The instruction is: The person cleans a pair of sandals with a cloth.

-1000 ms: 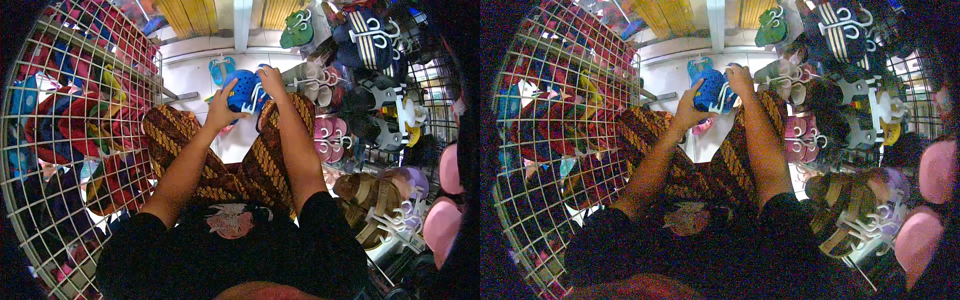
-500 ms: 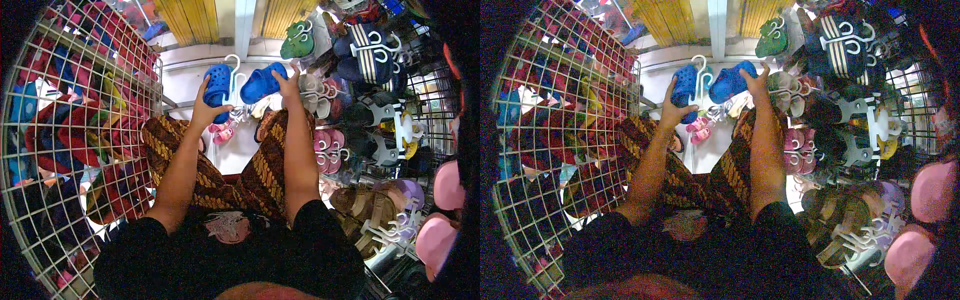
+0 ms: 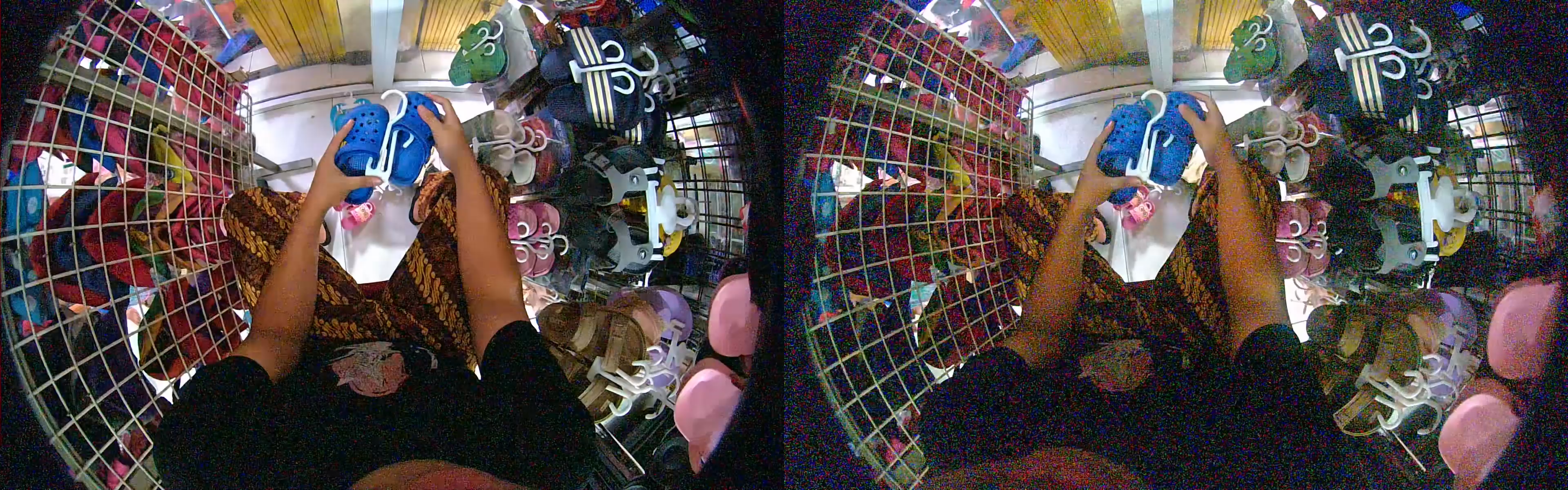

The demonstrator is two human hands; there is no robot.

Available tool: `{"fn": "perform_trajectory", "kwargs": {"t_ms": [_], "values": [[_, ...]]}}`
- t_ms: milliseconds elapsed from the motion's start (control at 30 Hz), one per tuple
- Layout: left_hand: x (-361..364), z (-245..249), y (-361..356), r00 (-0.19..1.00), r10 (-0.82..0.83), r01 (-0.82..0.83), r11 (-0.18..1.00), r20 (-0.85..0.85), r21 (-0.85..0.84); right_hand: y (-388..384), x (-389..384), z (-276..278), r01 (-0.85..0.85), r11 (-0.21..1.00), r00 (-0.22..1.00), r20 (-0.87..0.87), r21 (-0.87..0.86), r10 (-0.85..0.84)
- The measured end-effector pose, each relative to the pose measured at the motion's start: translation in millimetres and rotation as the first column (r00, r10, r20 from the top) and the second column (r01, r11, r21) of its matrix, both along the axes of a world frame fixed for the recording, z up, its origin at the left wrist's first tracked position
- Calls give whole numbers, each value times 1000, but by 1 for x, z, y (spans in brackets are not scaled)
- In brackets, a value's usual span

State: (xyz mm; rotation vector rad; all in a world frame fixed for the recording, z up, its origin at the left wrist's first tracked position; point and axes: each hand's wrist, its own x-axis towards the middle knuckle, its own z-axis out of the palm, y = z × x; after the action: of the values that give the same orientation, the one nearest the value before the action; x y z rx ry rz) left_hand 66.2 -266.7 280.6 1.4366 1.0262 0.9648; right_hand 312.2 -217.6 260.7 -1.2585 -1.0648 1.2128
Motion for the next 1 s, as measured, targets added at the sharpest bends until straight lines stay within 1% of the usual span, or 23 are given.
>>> {"fn": "perform_trajectory", "kwargs": {"t_ms": [33,100,133,200,233,300,400,500,533,633,733,833,933,1000], "values": [[0,0,1,1000,-1,1,1000,6,-15,0,0,0,-9,1000,1000,9,23,9],[0,6,-3,999,40,-41,999,-32,-33,-1,-1,1,-26,997,999,30,69,24],[1,9,-4,997,59,-62,997,-51,-41,-1,-1,1,-47,998,999,-12,32,47],[0,6,-4,997,58,-56,998,-52,40,0,-1,0,-91,995,991,-100,-39,87],[0,5,-4,997,57,-53,995,-54,80,1,-1,0,-96,995,994,-62,-22,94],[0,4,-5,996,72,-69,994,-43,80,2,0,1,-108,994,994,16,12,108],[0,10,-8,997,78,-76,994,-26,76,4,-1,1,-149,989,989,2,1,149],[-2,6,-5,995,105,-104,994,-3,38,6,-2,-2,-267,952,943,242,149,227],[-3,3,-3,993,119,-119,993,5,19,4,-8,-4,-252,963,963,121,98,239],[0,4,-3,989,144,-146,989,41,31,3,-8,-2,-247,964,957,183,101,226],[3,4,-4,985,157,-159,987,70,25,-3,-8,4,-278,961,957,93,4,276],[1,11,-7,982,175,-169,982,-70,87,-7,-8,13,-288,956,954,68,-49,291],[0,1,-5,980,194,-188,975,-37,122,-10,-9,17,-311,947,948,47,-83,315],[1,-3,-4,978,209,-210,974,20,84,-10,-9,18,-330,942,943,21,-65,332]]}}
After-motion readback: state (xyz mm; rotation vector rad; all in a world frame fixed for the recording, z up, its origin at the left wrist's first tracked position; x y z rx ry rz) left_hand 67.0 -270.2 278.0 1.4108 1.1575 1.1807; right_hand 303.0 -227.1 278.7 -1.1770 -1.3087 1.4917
